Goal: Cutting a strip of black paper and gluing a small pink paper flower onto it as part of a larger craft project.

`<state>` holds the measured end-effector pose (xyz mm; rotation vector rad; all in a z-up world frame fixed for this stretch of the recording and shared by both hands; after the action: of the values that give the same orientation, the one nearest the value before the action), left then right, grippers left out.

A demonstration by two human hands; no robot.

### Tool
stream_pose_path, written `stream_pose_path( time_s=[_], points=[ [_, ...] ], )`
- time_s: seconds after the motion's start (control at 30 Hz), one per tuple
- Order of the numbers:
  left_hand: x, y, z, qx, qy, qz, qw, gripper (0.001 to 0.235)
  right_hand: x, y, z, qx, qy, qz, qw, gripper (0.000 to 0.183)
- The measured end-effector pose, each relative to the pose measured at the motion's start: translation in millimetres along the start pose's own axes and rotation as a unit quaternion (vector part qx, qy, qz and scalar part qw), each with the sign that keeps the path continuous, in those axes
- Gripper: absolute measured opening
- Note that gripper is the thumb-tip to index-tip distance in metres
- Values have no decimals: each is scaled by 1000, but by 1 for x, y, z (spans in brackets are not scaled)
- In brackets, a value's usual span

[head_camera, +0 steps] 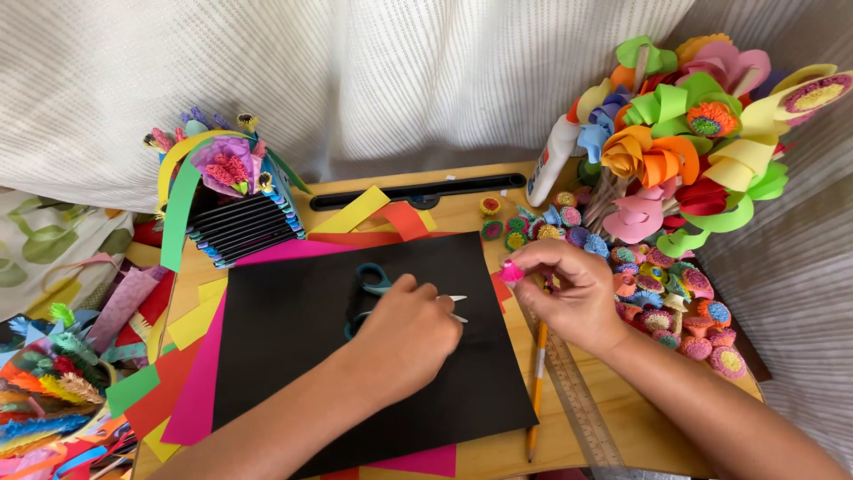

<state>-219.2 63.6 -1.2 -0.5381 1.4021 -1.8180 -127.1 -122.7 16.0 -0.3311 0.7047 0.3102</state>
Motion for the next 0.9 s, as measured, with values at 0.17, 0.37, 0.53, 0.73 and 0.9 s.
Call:
stream_pose_path(
  time_s=[0.17, 0.37, 0.53, 0.73, 0.9],
  points=[
    [-46, -40, 10, -11, -271, -462, 844, 9, 3, -11, 1, 47, 68, 61, 995, 32],
    [-62, -30, 14, 52, -282, -616, 734, 8, -2, -20, 1, 68, 101, 104, 987, 29],
    [-60, -63, 27, 82, -226, -669, 703, 11, -4, -16, 4, 50, 109, 241, 963, 29],
    [-43, -101, 42, 24, -159, -754, 637, 34, -48, 11, 25, -120, 116, 374, 912, 19],
    [-36, -93, 46, -10, -157, -752, 640, 80, -5, 4, -1, -185, 155, 321, 916, 20]
  ],
)
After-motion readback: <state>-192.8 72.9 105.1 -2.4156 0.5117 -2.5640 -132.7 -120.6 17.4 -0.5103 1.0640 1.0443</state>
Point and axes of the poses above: each hand's wrist, its own z-axis towards the middle knuckle, its own y-axis out of the palm, x = y × z, the point moved 4 cm from there along z, towards the middle knuckle, and after that the axes turned 2 degrees about z, right-handed, at the moved point
